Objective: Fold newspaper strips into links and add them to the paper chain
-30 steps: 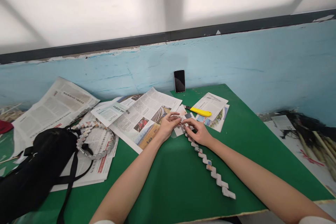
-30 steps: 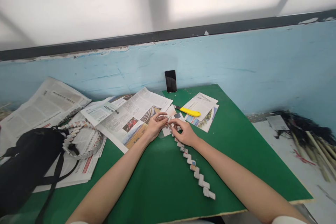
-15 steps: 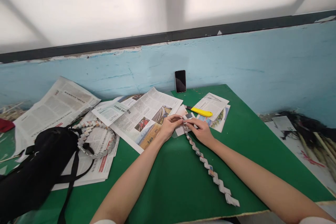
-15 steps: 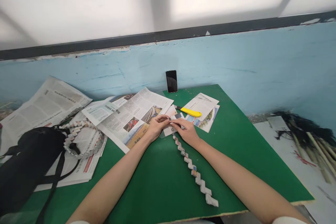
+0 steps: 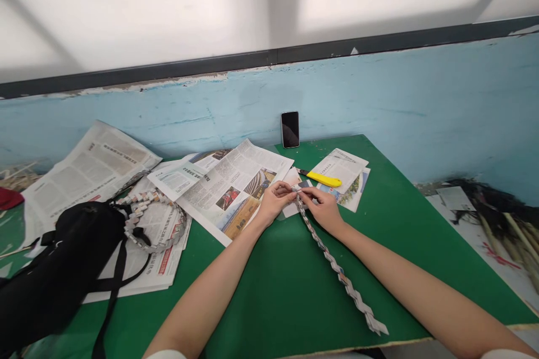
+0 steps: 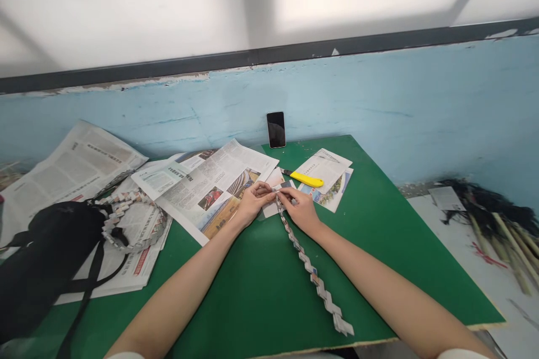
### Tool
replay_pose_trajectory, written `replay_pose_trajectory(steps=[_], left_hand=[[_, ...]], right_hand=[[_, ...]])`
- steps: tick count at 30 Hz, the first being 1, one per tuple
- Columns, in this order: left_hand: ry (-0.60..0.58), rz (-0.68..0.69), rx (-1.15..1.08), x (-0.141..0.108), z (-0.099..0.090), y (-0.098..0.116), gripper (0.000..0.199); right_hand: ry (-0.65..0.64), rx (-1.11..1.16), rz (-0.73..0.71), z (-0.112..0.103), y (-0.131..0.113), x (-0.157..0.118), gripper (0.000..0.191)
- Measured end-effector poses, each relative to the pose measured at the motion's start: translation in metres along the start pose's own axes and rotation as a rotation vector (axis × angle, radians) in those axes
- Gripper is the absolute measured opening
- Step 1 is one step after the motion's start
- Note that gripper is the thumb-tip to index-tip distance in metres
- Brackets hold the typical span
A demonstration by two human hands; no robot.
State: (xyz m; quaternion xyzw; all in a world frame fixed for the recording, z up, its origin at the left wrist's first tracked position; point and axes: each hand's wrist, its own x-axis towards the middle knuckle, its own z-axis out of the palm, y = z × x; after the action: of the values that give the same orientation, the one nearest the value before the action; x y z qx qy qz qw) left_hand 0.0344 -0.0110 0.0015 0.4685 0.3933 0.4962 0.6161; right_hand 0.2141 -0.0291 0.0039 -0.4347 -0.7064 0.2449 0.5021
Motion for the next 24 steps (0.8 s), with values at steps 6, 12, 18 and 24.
replay_pose_trajectory(steps=[6,12,18,24], left_hand=[[0.029,0.01,0.014,0.0004,0.0004,0.0001,0.044],[0.035,0.003,0.013,0.0004,0.0005,-0.0007,0.046],[0.035,0.012,0.037,0.0006,-0.0006,-0.002,0.044],[0.032,0.018,0.039,0.0003,-0.0002,-0.0017,0.043]], right_hand=[[-0.001,-0.027,-0.015,-0.0007,-0.004,0.0011,0.023],[-0.007,-0.024,-0.023,-0.0005,-0.0053,0.0018,0.025],[-0.01,-0.021,-0.013,-0.0005,-0.0047,0.0013,0.023],[-0.017,-0.029,-0.017,-0.0011,-0.0059,0.0019,0.023]])
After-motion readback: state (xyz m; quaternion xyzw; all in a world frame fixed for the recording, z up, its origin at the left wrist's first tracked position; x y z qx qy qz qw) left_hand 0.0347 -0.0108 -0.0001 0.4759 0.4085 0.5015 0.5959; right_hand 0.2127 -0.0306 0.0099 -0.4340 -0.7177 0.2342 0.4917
